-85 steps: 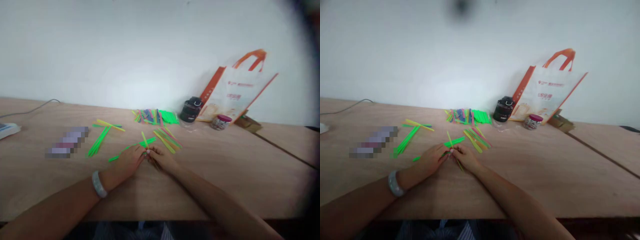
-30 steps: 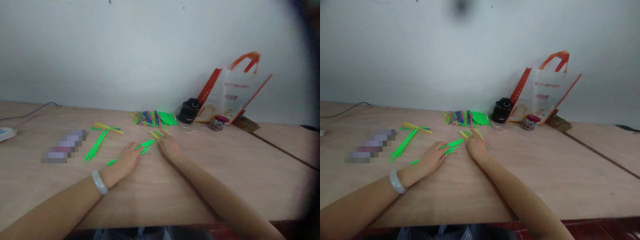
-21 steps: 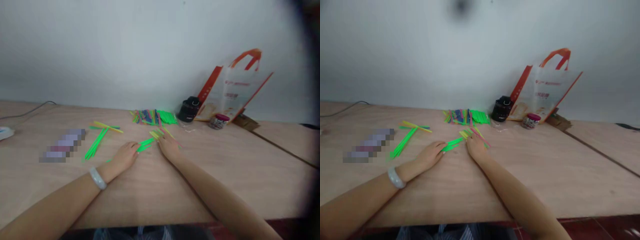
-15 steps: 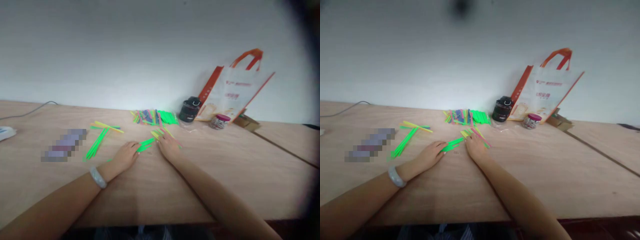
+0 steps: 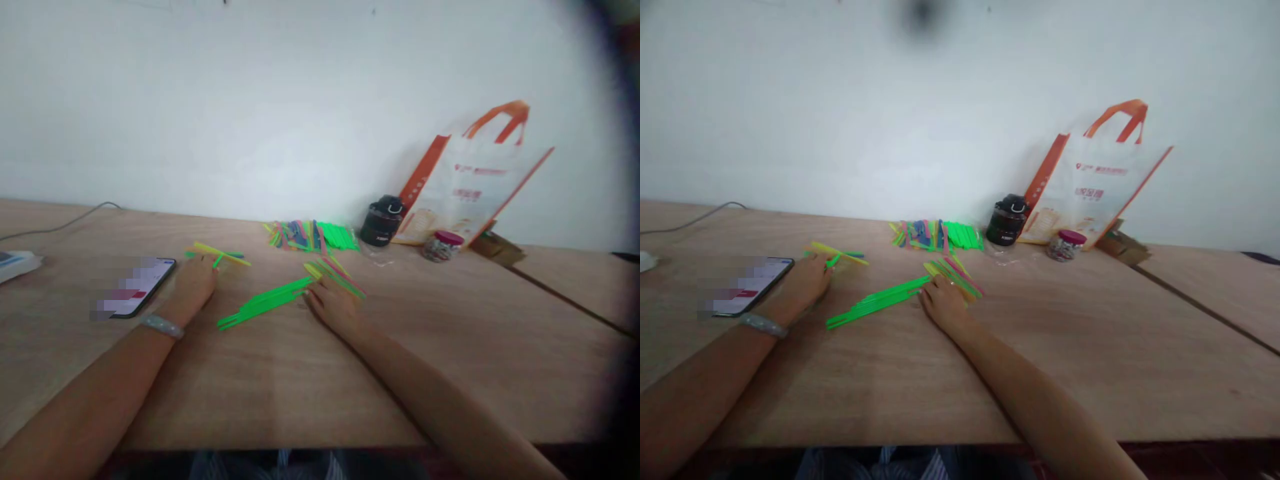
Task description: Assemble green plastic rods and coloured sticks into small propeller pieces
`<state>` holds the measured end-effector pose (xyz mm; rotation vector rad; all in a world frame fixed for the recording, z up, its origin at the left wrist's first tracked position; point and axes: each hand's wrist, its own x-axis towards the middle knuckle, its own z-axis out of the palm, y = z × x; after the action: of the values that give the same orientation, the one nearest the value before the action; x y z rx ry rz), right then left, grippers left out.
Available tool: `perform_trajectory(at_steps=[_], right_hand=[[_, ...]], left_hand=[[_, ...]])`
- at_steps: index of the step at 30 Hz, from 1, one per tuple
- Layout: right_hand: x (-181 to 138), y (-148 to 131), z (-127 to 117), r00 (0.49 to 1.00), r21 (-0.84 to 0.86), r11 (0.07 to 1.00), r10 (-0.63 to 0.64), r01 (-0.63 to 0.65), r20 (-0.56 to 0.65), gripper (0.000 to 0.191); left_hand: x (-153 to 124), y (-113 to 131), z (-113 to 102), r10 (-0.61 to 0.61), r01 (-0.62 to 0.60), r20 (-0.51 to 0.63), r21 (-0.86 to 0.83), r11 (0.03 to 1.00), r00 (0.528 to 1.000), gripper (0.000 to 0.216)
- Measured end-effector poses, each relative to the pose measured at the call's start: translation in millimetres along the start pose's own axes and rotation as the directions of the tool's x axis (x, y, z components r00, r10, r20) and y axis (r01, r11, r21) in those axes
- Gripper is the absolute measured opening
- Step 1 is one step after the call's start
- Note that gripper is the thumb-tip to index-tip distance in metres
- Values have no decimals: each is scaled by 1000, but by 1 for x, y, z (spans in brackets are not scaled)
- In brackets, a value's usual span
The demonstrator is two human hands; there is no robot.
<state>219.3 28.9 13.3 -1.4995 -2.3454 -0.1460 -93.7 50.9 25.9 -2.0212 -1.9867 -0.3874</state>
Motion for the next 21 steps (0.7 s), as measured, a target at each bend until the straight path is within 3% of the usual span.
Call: perform_trajectory(at_steps=[4,7,9,13,15,21], right_hand=[[-1,2,-1,1000,94,996,-3,6,-31,30],[-1,3,-2,998,247,969,15,2,-66,28],[1,1,-4,995,397,918,45,-6,-90,28],[1,-9,-7,989,685,721,148,-104,-6,38],[0,-15,-8,985,781,602,145,-165,96,40],[-4,-22,1,975,904,366,85,-222,205,32]], left_hand=[[4,-6,3,-4,4,16,-39,999,1000,32],[3,3,-5,-5,-3,-61,-127,992,998,33],[-3,18,-12,45,-73,-120,-239,968,992,32],[-26,61,-20,269,-342,-224,-422,839,937,28],[-39,81,-21,362,-411,-196,-457,788,911,27],[-58,106,-20,448,-452,-133,-488,747,884,22]])
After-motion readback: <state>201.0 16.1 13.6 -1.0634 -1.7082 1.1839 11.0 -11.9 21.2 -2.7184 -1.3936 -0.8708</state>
